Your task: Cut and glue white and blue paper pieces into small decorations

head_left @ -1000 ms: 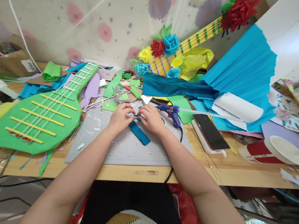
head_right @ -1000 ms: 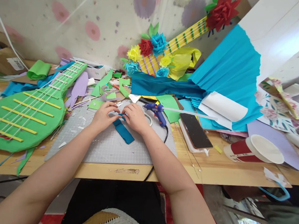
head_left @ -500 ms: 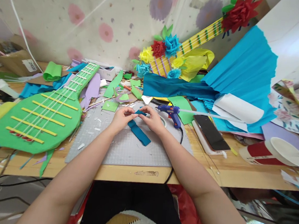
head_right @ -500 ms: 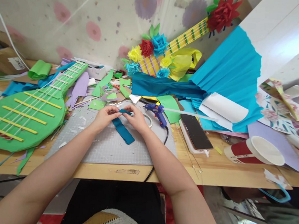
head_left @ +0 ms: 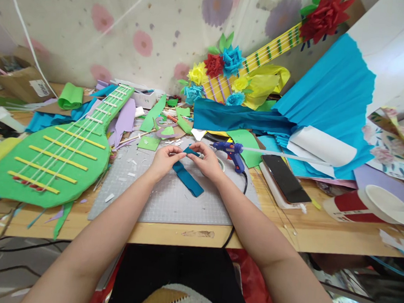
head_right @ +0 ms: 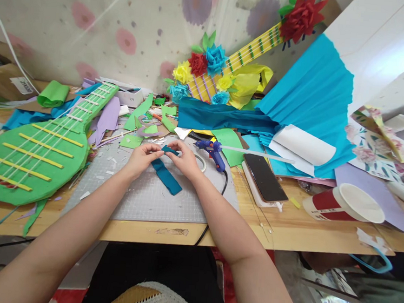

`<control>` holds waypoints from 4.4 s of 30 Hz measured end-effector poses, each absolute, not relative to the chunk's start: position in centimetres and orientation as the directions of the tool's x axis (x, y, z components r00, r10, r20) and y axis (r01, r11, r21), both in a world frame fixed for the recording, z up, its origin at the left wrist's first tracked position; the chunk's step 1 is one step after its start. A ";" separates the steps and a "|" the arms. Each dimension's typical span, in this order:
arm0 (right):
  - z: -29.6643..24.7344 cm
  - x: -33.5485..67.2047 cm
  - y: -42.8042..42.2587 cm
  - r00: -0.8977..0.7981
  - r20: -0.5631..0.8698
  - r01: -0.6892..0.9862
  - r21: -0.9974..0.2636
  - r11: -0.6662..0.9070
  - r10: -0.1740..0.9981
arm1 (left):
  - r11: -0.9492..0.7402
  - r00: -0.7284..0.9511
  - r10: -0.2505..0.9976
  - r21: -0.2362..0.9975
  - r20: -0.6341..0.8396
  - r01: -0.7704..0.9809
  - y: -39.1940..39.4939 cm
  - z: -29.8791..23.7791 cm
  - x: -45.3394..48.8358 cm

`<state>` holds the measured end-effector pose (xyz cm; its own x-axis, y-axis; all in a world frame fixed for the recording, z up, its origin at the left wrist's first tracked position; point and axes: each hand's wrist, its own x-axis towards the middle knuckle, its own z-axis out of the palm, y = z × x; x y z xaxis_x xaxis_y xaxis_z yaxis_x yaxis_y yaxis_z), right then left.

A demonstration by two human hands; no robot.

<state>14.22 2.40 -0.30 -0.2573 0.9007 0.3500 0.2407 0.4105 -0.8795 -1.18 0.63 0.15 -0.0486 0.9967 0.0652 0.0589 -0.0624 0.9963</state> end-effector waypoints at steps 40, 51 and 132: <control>-0.1 13.1 2.6 -0.232 0.054 -0.300 -0.954 -0.019 0.971 | 0.555 0.386 0.823 0.737 -0.418 -0.385 0.3 1.2 -1.6; -0.1 13.0 2.7 -0.157 -0.028 -0.312 -0.947 -0.077 0.987 | 0.539 0.410 0.825 0.761 -0.389 -0.362 0.3 1.1 -1.5; -0.1 12.8 1.8 0.007 0.104 -0.122 -0.987 0.104 0.995 | 0.304 0.023 0.952 0.929 -0.306 -0.212 -0.3 1.1 0.2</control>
